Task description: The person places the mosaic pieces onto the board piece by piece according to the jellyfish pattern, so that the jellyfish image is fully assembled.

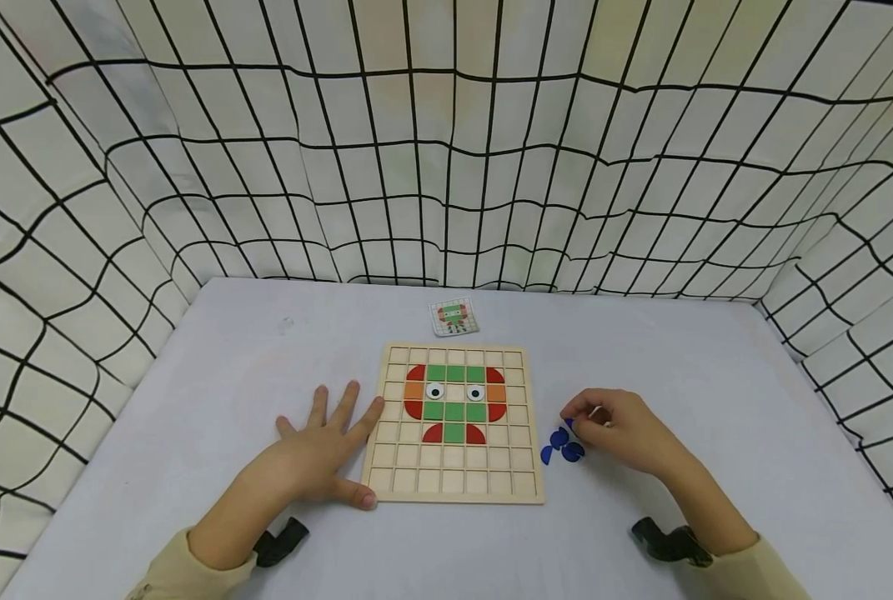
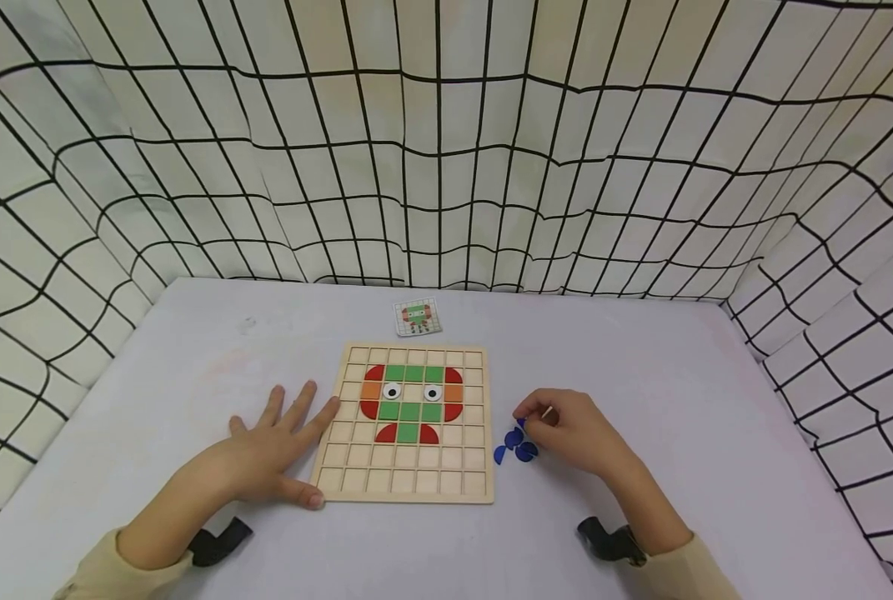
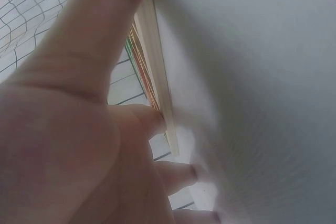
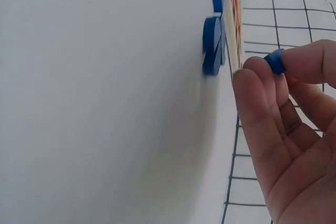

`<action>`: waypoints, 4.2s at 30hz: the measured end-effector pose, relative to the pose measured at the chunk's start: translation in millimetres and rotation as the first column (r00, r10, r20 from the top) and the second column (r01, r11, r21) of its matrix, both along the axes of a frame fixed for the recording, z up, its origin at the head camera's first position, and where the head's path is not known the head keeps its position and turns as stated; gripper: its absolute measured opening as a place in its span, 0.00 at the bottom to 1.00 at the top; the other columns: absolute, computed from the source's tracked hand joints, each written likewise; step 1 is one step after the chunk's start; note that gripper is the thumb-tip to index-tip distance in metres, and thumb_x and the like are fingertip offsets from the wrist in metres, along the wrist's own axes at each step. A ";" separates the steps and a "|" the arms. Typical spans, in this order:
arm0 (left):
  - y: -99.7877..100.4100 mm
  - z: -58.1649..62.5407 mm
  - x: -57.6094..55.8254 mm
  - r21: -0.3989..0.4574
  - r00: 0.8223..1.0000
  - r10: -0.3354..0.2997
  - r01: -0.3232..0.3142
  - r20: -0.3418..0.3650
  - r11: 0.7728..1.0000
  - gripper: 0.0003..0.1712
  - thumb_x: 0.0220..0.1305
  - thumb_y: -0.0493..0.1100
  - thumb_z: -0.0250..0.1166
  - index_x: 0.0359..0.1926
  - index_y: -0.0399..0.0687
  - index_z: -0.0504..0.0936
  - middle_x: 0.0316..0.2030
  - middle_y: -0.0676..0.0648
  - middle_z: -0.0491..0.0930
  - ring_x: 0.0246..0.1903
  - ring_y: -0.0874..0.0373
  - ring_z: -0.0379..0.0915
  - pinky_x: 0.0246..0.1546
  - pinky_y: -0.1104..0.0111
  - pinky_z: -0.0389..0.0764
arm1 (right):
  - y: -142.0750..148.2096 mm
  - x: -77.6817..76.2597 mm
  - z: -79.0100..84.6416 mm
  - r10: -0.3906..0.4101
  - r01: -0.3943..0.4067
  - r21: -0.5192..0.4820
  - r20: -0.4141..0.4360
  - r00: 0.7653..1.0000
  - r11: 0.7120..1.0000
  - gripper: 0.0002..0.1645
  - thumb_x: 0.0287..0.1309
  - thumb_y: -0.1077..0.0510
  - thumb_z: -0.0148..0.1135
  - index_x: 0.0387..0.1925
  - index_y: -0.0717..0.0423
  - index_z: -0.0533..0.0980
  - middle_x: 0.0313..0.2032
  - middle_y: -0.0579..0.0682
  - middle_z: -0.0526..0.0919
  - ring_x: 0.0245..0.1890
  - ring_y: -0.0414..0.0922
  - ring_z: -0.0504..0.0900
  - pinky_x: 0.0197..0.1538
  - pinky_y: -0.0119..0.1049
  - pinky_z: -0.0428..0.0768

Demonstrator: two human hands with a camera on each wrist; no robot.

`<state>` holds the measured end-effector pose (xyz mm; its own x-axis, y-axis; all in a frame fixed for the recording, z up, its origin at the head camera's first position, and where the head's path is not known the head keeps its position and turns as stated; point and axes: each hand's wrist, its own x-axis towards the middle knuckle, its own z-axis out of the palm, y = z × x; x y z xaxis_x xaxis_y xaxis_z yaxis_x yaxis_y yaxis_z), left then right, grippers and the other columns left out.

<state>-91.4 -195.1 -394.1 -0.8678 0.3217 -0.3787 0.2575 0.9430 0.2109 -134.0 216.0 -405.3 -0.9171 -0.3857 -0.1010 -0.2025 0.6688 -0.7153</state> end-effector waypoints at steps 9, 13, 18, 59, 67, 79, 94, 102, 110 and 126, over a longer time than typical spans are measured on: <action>0.1 -1.1 0.2 0.000 1.000 -0.008 0.008 -0.009 1.000 0.75 0.36 0.77 0.72 0.80 0.52 0.49 0.78 0.31 0.38 0.71 0.18 0.30 0.46 0.15 0.45 | -16.1 -0.7 1.2 0.014 -0.004 -0.125 0.081 0.997 0.992 0.07 0.62 0.62 0.63 0.41 0.54 0.82 0.35 0.49 0.83 0.32 0.46 0.82 0.33 0.37 0.83; 0.7 -0.6 -0.1 0.002 1.000 -0.001 0.001 -0.001 1.000 0.75 0.36 0.76 0.73 0.80 0.52 0.49 0.78 0.31 0.38 0.71 0.18 0.30 0.46 0.15 0.44 | -23.1 -1.3 -0.6 0.031 -0.012 -0.160 0.117 0.993 0.987 0.08 0.64 0.59 0.64 0.43 0.56 0.81 0.34 0.51 0.82 0.32 0.47 0.83 0.35 0.36 0.84; 1.2 0.7 -0.1 0.001 1.000 0.004 -0.004 0.005 1.000 0.75 0.36 0.75 0.74 0.80 0.52 0.49 0.78 0.31 0.38 0.71 0.18 0.30 0.46 0.15 0.44 | -33.1 -3.0 -1.9 0.057 -0.029 -0.200 0.135 0.989 0.979 0.08 0.64 0.60 0.63 0.44 0.57 0.81 0.34 0.52 0.82 0.31 0.49 0.84 0.36 0.38 0.85; 0.4 -1.2 -0.5 -0.005 1.000 0.004 -0.004 0.002 1.000 0.75 0.36 0.76 0.73 0.80 0.53 0.48 0.78 0.31 0.37 0.71 0.18 0.29 0.46 0.15 0.44 | -103.0 7.7 -4.7 0.281 -0.281 0.021 0.013 0.960 0.959 0.07 0.57 0.62 0.67 0.31 0.44 0.81 0.25 0.34 0.80 0.26 0.35 0.77 0.31 0.31 0.77; -0.4 -1.4 -0.2 0.007 1.000 0.005 -0.005 0.000 1.000 0.75 0.35 0.76 0.73 0.80 0.53 0.48 0.78 0.31 0.37 0.71 0.19 0.29 0.47 0.15 0.44 | -109.2 9.5 -3.7 0.290 -0.280 0.147 -0.049 0.956 0.949 0.10 0.56 0.62 0.65 0.28 0.40 0.79 0.22 0.33 0.77 0.25 0.34 0.74 0.31 0.30 0.75; -1.0 -1.2 1.0 0.010 1.000 0.010 -0.010 0.005 1.000 0.75 0.35 0.76 0.74 0.80 0.53 0.48 0.78 0.31 0.37 0.71 0.19 0.28 0.46 0.15 0.43 | -126.5 12.0 1.7 0.330 -0.286 0.313 -0.098 0.939 0.906 0.12 0.57 0.55 0.70 0.24 0.39 0.75 0.20 0.34 0.73 0.23 0.35 0.71 0.28 0.30 0.71; -0.8 -0.5 1.3 0.000 1.000 0.011 -0.011 0.013 1.000 0.75 0.36 0.76 0.74 0.80 0.53 0.48 0.78 0.32 0.37 0.72 0.19 0.29 0.47 0.15 0.44 | -128.2 13.8 3.7 0.283 -0.212 0.378 -0.142 0.949 0.901 0.14 0.56 0.52 0.69 0.21 0.40 0.71 0.16 0.35 0.70 0.20 0.34 0.69 0.24 0.30 0.67; -0.6 -0.7 0.9 0.005 1.000 0.011 -0.011 0.016 1.000 0.75 0.36 0.76 0.74 0.80 0.53 0.48 0.78 0.32 0.36 0.72 0.19 0.28 0.47 0.15 0.43 | -127.6 12.4 2.4 0.272 -0.204 0.375 -0.137 0.952 0.904 0.15 0.56 0.52 0.69 0.22 0.41 0.71 0.16 0.36 0.70 0.20 0.35 0.69 0.24 0.30 0.67; -0.4 1.0 -1.0 0.003 1.000 0.011 -0.011 0.012 1.000 0.75 0.36 0.75 0.74 0.80 0.53 0.48 0.78 0.31 0.36 0.72 0.19 0.28 0.47 0.15 0.43 | -109.5 6.2 1.3 0.239 -0.216 0.229 -0.078 0.968 0.949 0.11 0.61 0.51 0.67 0.26 0.39 0.73 0.21 0.36 0.75 0.23 0.36 0.72 0.27 0.30 0.71; -1.3 0.6 -1.2 -0.003 1.000 0.009 -0.009 0.001 1.000 0.75 0.36 0.76 0.74 0.80 0.53 0.49 0.78 0.31 0.37 0.71 0.19 0.29 0.47 0.15 0.44 | -32.7 -0.4 14.6 0.052 -0.052 0.004 -0.048 0.997 0.999 0.04 0.65 0.54 0.65 0.41 0.47 0.80 0.33 0.41 0.82 0.32 0.42 0.78 0.29 0.35 0.79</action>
<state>-92.6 -196.4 -393.5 -0.8704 0.3125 -0.3804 0.2488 0.9460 0.2078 -134.4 183.2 -390.7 -0.8997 -0.4327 -0.0584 -0.2710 0.6584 -0.7022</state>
